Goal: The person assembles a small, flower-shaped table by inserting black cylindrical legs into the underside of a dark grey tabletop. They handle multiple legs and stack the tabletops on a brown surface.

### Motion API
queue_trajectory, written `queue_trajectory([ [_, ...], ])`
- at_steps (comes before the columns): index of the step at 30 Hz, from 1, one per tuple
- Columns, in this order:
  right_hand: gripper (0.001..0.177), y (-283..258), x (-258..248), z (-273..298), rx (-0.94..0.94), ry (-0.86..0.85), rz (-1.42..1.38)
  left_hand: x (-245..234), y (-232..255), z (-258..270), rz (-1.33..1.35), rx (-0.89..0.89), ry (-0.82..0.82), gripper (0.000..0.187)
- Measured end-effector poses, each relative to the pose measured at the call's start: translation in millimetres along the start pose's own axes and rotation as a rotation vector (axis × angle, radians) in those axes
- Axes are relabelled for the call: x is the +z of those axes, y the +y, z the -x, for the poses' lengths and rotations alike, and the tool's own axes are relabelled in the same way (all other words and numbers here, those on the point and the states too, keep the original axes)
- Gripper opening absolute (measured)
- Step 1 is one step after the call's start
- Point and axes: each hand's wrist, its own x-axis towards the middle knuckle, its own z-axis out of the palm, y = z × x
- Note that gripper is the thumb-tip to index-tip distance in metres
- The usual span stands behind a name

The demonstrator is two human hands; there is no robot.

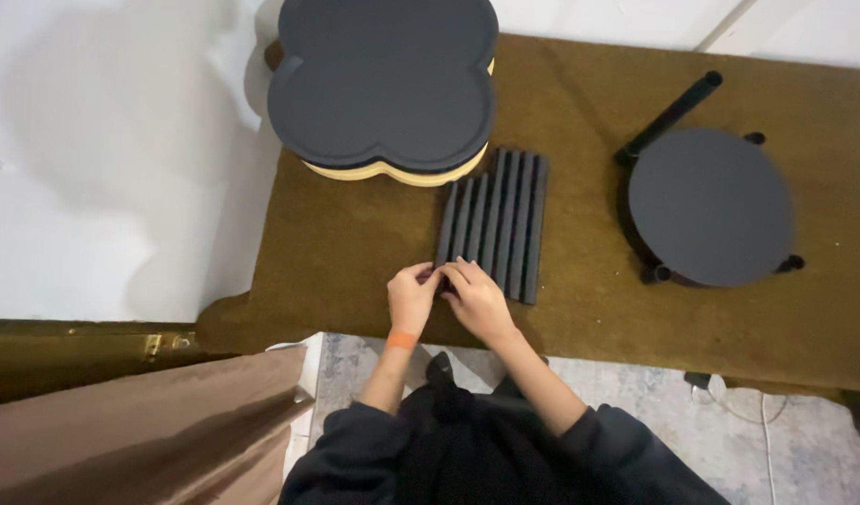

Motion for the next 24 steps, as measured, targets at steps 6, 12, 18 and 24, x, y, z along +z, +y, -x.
queue_trajectory([
  [6,0.048,16,-7,3,0.016,-0.043,0.068,9,3,1,-0.022,0.063,0.002,0.04],
  [12,0.054,7,-20,10,0.021,0.021,0.035,15,6,9,-0.104,0.269,0.066,0.048],
  [18,0.052,9,-49,17,0.122,0.109,0.049,22,27,8,-0.076,0.306,0.022,0.054],
  [24,0.057,27,-86,39,0.212,0.144,0.055,49,65,28,-0.2,0.524,0.084,0.042],
])
